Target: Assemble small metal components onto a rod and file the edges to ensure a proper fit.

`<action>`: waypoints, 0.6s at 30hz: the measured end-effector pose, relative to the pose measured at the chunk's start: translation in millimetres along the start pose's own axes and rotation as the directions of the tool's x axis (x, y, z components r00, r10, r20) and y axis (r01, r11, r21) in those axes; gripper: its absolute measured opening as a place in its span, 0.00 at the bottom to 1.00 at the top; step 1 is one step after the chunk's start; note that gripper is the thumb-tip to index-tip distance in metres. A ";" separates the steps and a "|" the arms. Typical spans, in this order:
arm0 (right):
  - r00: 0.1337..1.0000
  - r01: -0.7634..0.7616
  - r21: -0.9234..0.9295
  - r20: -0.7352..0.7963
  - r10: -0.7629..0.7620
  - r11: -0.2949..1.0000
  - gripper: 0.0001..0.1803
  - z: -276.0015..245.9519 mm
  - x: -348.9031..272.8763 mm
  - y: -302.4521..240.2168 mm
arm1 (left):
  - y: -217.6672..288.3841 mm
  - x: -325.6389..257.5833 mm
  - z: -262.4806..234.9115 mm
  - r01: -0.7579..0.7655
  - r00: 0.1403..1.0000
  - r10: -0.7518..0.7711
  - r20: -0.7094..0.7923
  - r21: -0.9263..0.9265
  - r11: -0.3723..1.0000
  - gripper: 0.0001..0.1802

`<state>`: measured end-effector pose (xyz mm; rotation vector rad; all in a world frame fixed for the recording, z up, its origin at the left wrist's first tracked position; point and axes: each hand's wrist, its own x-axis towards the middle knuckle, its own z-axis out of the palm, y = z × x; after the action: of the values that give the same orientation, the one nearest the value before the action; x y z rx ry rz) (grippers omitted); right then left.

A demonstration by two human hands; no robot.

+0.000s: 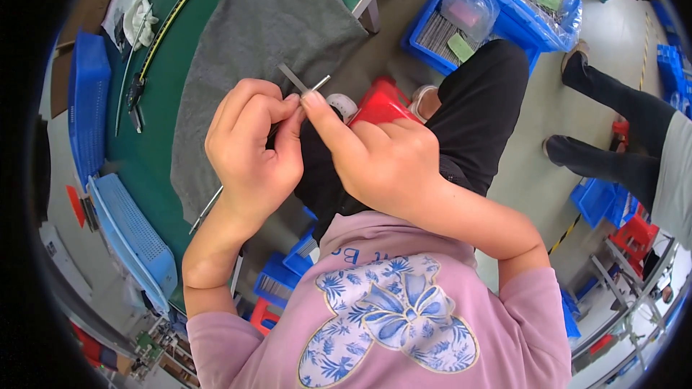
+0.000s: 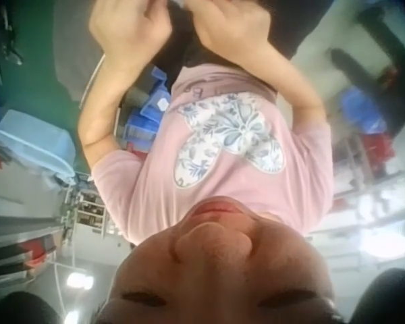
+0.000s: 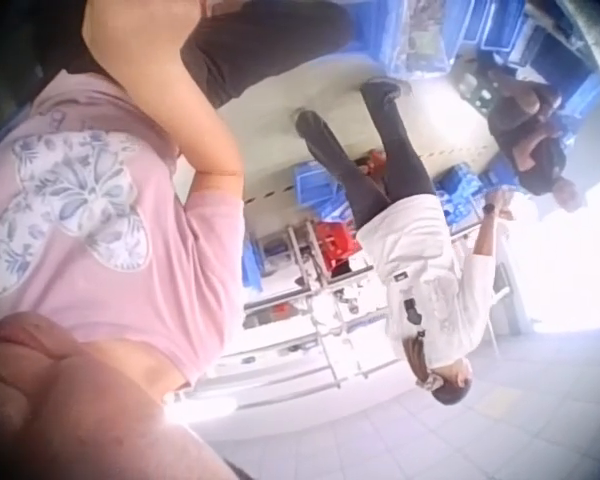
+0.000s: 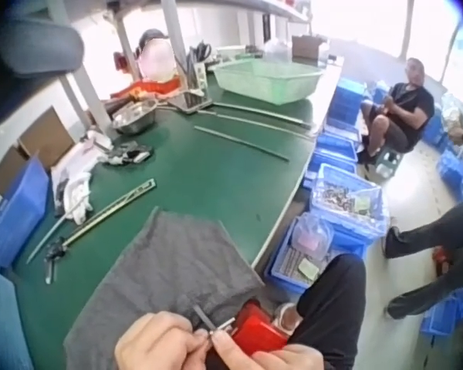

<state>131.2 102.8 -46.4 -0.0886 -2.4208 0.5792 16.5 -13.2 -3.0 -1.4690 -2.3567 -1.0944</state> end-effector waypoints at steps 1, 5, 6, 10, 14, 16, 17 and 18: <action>0.999 0.006 0.026 0.046 -0.007 1.000 0.30 -4.7 -7.3 0.9 | -0.5 0.0 -0.6 0.005 1.000 -0.005 0.003 -0.011 1.000 0.11; 0.999 0.034 0.082 0.036 -0.037 0.996 0.30 0.5 -8.0 4.4 | -1.0 1.7 0.6 -0.025 1.000 0.025 0.018 0.000 1.000 0.11; 0.998 0.066 0.094 -0.016 -0.064 0.993 0.30 5.8 -1.2 5.5 | -1.3 1.6 0.1 -0.022 1.000 0.022 0.006 0.011 1.000 0.11; 0.994 0.099 0.088 -0.058 -0.094 0.991 0.29 15.4 -20.1 15.6 | -1.4 2.0 0.9 -0.018 1.000 0.018 0.001 -0.004 1.000 0.10; 0.986 0.138 0.112 -0.108 -0.126 0.984 0.28 17.0 -4.1 15.3 | -0.7 1.8 0.5 -0.021 1.000 0.021 0.009 0.009 1.000 0.10; 0.988 0.134 0.121 -0.089 -0.123 0.984 0.27 22.5 -5.8 15.0 | -0.8 -0.4 -0.8 -0.007 1.000 0.007 0.001 0.030 1.000 0.10; 0.981 0.127 0.099 -0.157 -0.111 0.987 0.27 29.1 -11.2 17.2 | -1.0 0.6 -0.2 -0.009 1.000 0.009 -0.001 0.027 1.000 0.10; 0.970 0.119 0.078 -0.224 -0.099 0.990 0.27 33.1 -14.3 19.7 | -0.8 1.5 0.0 -0.015 1.000 0.014 0.007 0.015 1.000 0.10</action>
<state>121.0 104.9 -86.2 0.0190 -2.1670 0.5955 15.1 -12.3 -2.8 -1.4848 -2.3498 -1.0675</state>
